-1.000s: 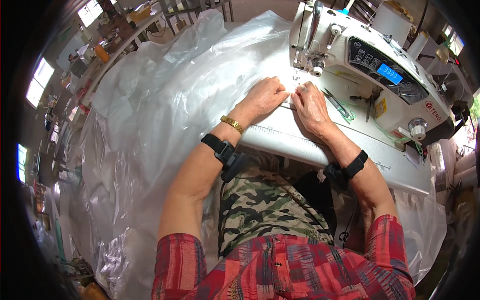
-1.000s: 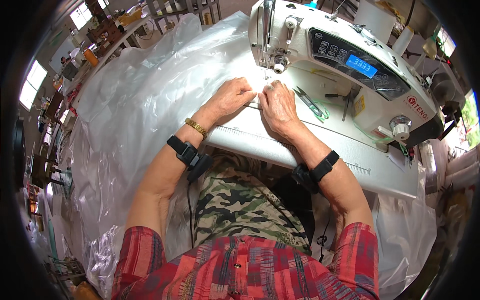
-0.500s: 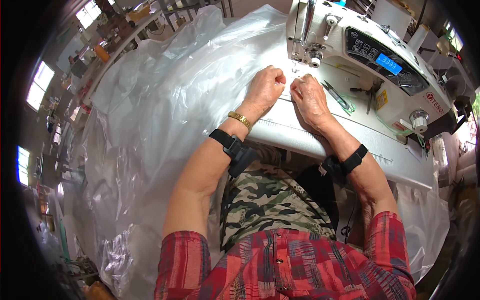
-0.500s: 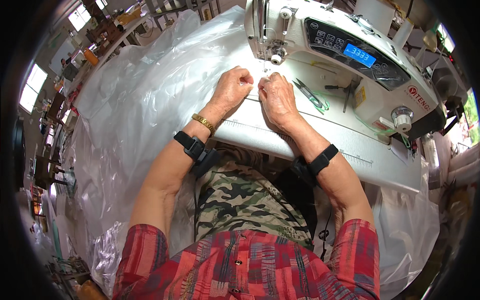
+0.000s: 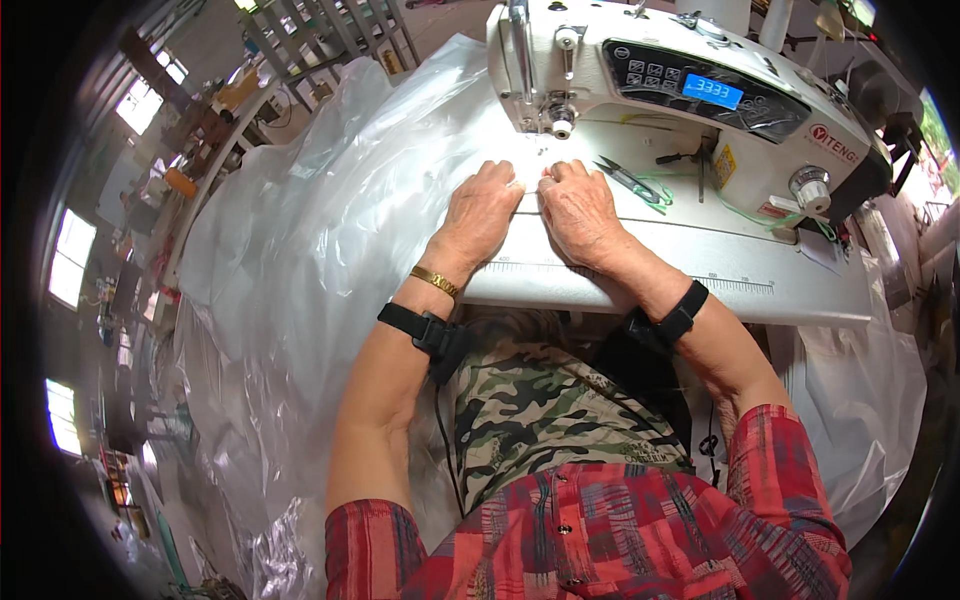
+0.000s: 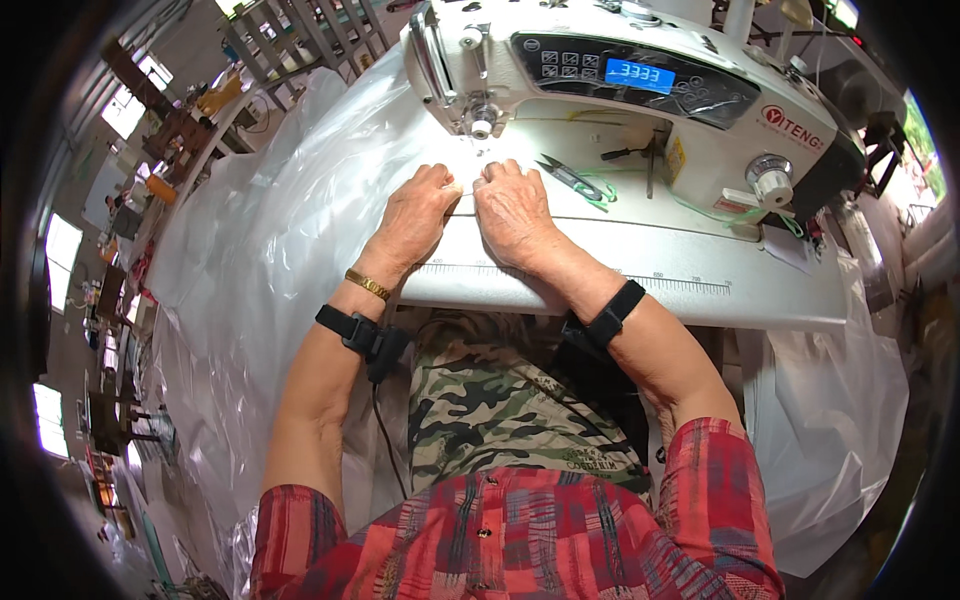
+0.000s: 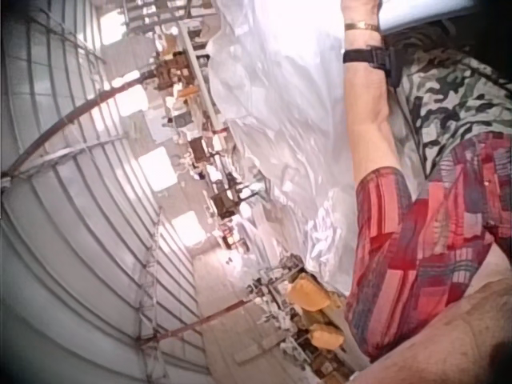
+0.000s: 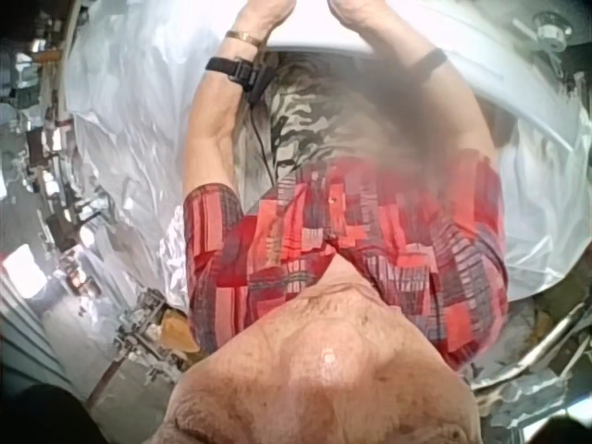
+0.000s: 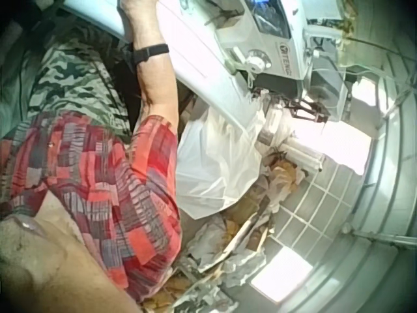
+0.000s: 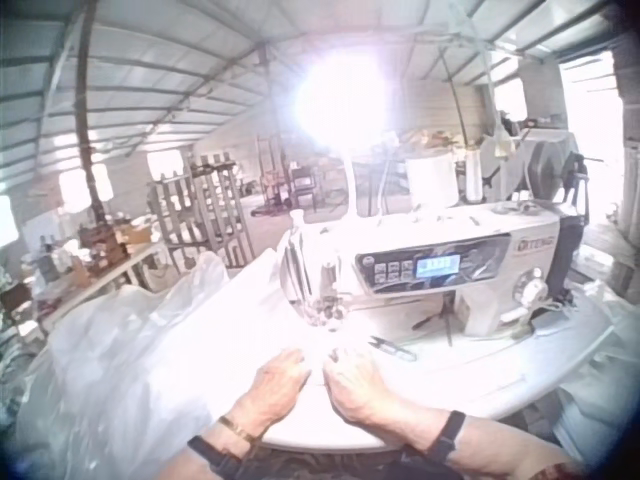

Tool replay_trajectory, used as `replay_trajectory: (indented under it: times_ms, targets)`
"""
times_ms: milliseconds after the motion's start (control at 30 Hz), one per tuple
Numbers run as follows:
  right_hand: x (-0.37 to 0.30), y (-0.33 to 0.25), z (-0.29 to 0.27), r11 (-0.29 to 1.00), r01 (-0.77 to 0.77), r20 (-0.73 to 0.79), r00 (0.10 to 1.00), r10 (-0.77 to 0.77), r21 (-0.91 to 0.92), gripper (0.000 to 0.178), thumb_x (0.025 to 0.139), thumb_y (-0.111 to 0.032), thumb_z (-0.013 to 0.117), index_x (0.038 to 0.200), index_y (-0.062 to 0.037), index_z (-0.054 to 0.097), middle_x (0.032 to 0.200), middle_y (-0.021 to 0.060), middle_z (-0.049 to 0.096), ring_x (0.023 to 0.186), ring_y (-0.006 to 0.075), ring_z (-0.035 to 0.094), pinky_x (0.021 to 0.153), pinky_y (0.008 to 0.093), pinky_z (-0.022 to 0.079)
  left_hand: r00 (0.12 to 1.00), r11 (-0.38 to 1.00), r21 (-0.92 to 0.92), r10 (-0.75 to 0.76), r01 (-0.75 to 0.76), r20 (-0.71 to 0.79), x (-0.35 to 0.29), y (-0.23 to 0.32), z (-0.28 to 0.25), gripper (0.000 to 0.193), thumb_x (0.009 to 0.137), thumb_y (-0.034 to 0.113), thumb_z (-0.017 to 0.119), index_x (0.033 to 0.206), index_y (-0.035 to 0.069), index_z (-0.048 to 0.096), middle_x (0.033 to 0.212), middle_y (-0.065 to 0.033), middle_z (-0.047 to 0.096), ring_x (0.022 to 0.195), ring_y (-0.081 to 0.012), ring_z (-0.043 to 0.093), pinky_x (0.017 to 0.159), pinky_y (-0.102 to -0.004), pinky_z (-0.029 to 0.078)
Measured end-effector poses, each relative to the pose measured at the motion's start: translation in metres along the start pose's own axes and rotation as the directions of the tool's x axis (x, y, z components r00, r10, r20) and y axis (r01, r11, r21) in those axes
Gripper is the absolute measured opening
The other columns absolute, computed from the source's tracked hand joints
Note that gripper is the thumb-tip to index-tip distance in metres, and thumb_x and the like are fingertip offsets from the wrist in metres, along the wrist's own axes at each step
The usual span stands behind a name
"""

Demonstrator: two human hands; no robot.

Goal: Sewing large white plastic sheets using an industrial sewing machine.

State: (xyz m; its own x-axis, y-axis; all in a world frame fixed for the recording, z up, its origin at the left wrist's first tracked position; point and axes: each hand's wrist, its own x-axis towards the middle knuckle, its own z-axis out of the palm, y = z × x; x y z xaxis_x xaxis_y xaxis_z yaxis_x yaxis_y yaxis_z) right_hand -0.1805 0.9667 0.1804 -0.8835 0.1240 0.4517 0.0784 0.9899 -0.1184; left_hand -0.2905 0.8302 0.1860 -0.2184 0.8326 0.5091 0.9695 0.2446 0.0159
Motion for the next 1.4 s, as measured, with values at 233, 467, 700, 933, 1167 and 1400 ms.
replay_trajectory:
  times_ms: [233, 467, 700, 933, 1167, 1400]
  targets:
    - [0.008, 0.014, -0.005, 0.996, -0.071, 0.143, 0.988, 0.064, 0.045, 0.025, 0.086, -0.015, 0.056, 0.104, -0.0038, 0.07, 0.114, 0.0124, 0.062, 0.114, 0.0293, 0.053, 0.093, 0.0476, 0.041, 1.0, 0.999, 0.038, 0.003, -0.003, 0.0, 0.014, -0.011, 0.01, 0.007, 0.085, 0.003, 0.061, 0.085, 0.003, 0.067, 0.094, -0.0109, 0.059, 0.095, -0.0283, 0.058, 0.082, -0.0382, 0.051]
    - [0.015, 0.015, -0.008, 0.999, -0.052, 0.209, 0.977, 0.05, 0.004, 0.025, 0.087, -0.018, 0.057, 0.103, -0.0038, 0.07, 0.114, 0.0132, 0.063, 0.114, 0.0304, 0.054, 0.092, 0.0483, 0.043, 0.997, 1.0, 0.016, -0.005, 0.006, -0.073, 0.018, -0.016, 0.02, 0.009, 0.086, 0.008, 0.062, 0.081, 0.003, 0.067, 0.092, -0.0101, 0.058, 0.094, -0.0275, 0.058, 0.082, -0.0393, 0.051]
    - [0.012, 0.023, 0.001, 1.0, 0.011, 0.066, 0.998, -0.011, 0.0, 0.021, 0.087, -0.018, 0.059, 0.095, -0.0017, 0.068, 0.104, 0.0148, 0.062, 0.105, 0.0322, 0.056, 0.09, 0.0461, 0.045, 0.999, 0.996, 0.089, 0.027, -0.023, -0.041, 0.02, -0.016, 0.026, 0.012, 0.084, 0.005, 0.057, 0.076, 0.003, 0.066, 0.094, -0.0124, 0.058, 0.095, -0.0288, 0.058, 0.084, -0.039, 0.051]
    - [0.009, 0.024, 0.01, 0.996, 0.08, -0.064, 0.995, -0.078, 0.03, 0.028, 0.089, -0.02, 0.057, 0.106, 0.0002, 0.065, 0.108, 0.015, 0.062, 0.106, 0.0334, 0.055, 0.089, 0.0472, 0.045, 1.0, 0.997, 0.076, -0.019, 0.019, -0.005, 0.019, -0.02, 0.022, 0.013, 0.085, 0.002, 0.057, 0.091, 0.002, 0.068, 0.1, -0.0151, 0.062, 0.097, -0.0322, 0.061, 0.089, -0.0402, 0.052]
    - [0.005, 0.033, 0.004, 0.999, 0.0, 0.01, 1.0, -0.001, 0.034, 0.03, 0.091, -0.026, 0.055, 0.105, 0.0004, 0.063, 0.107, 0.017, 0.062, 0.106, 0.0344, 0.054, 0.092, 0.0481, 0.042, 0.965, 0.929, -0.351, -0.189, 0.115, -0.183, 0.0, -0.062, -0.098, 0.034, 0.097, 0.017, 0.057, 0.126, 0.0, 0.064, 0.127, -0.0165, 0.065, 0.119, -0.0279, 0.061, 0.103, -0.0352, 0.047]
    - [0.003, 0.03, 0.009, 0.993, 0.065, -0.063, 0.996, -0.059, 0.094, 0.032, 0.092, -0.029, 0.056, 0.107, -0.0018, 0.063, 0.107, 0.0174, 0.061, 0.107, 0.0352, 0.054, 0.093, 0.0486, 0.041, 0.877, 0.84, 0.255, -0.47, 0.478, -0.097, -0.109, -0.135, -0.087, 0.062, 0.091, 0.041, 0.064, 0.14, 0.006, 0.048, 0.139, -0.0224, 0.051, 0.125, -0.0378, 0.052, 0.1, -0.0474, 0.046]
